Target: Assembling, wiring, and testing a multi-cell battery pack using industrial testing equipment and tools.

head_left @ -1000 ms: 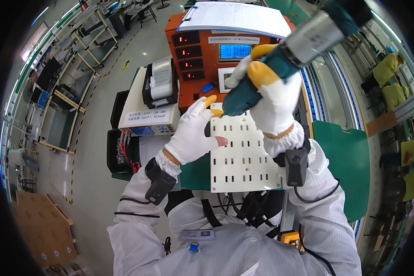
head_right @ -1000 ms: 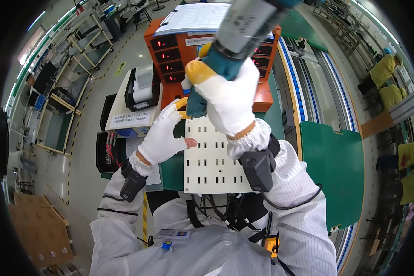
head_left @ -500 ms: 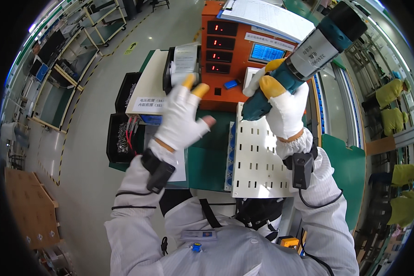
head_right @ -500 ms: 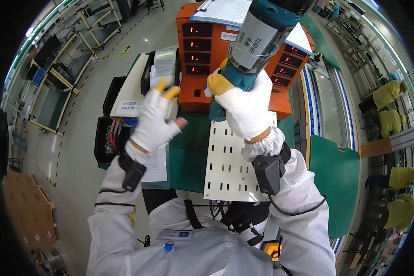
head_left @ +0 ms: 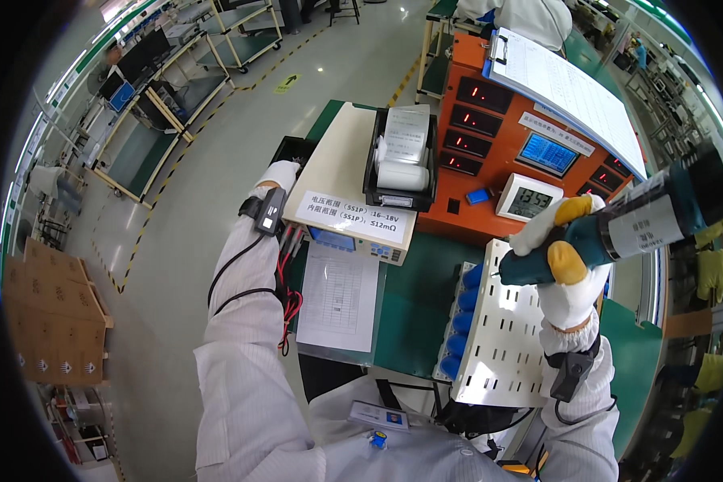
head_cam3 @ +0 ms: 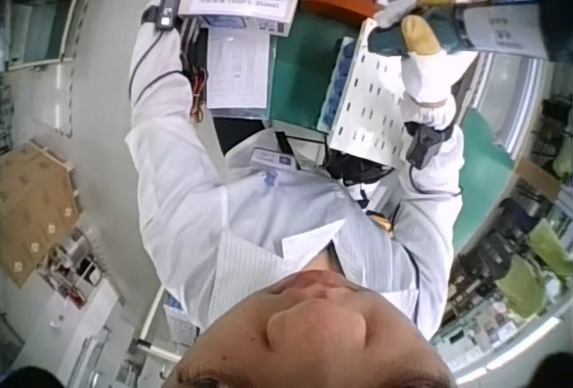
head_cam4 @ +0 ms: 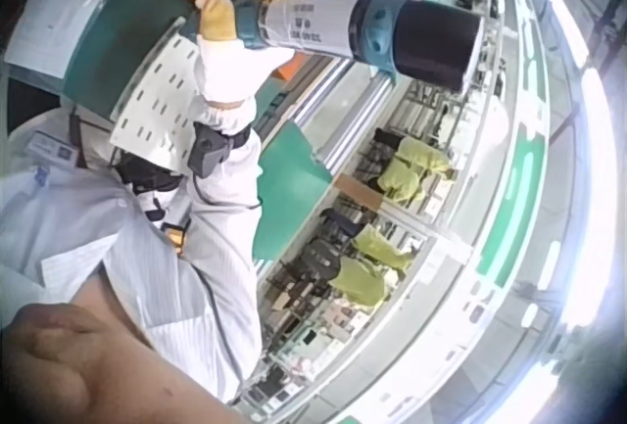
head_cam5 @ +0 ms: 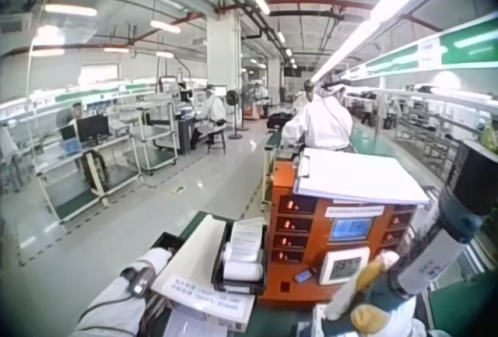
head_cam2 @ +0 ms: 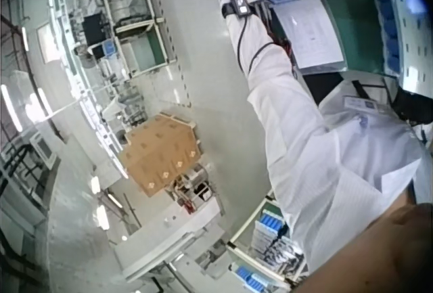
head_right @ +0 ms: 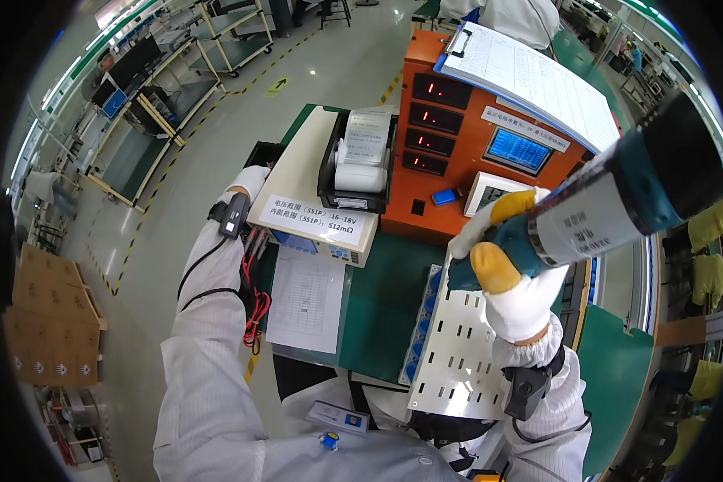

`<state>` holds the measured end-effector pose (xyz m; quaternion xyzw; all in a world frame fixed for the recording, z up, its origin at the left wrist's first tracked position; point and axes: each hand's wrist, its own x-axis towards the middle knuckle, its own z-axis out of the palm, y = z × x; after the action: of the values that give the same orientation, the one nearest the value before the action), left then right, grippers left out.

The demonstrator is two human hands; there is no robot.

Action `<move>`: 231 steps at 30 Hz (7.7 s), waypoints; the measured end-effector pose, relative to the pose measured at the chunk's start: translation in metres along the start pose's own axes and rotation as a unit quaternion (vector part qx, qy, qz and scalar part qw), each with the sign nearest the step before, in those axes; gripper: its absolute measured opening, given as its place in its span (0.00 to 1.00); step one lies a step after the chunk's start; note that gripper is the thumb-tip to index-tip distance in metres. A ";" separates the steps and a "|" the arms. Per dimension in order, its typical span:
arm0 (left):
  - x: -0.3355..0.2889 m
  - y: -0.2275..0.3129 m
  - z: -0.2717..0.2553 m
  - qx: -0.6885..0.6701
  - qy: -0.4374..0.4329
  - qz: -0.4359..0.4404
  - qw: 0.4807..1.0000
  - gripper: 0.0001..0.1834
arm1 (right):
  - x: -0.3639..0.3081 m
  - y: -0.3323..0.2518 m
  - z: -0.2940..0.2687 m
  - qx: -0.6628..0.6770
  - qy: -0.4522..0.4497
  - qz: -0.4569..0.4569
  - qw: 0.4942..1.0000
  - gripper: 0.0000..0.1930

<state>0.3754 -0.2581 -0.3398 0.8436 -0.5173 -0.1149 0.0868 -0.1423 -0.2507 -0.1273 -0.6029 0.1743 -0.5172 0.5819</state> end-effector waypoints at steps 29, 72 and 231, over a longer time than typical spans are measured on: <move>-0.060 0.069 -0.098 -0.187 0.254 -0.012 0.949 0.06 | 0.015 -0.029 -0.027 0.054 -0.026 -0.065 0.996 0.22; -0.209 0.394 -0.034 0.199 0.102 0.400 0.889 0.07 | -0.163 -0.119 -0.132 0.123 0.083 -0.146 0.978 0.34; -0.297 0.482 0.016 -0.179 -0.262 0.550 0.773 0.13 | 0.053 0.015 -0.021 -0.033 0.042 -0.005 0.999 0.13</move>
<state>-0.1701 -0.2097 -0.1960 0.3218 -0.8656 -0.3547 0.1462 -0.1328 -0.3086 -0.1231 -0.6003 0.2128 -0.5391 0.5512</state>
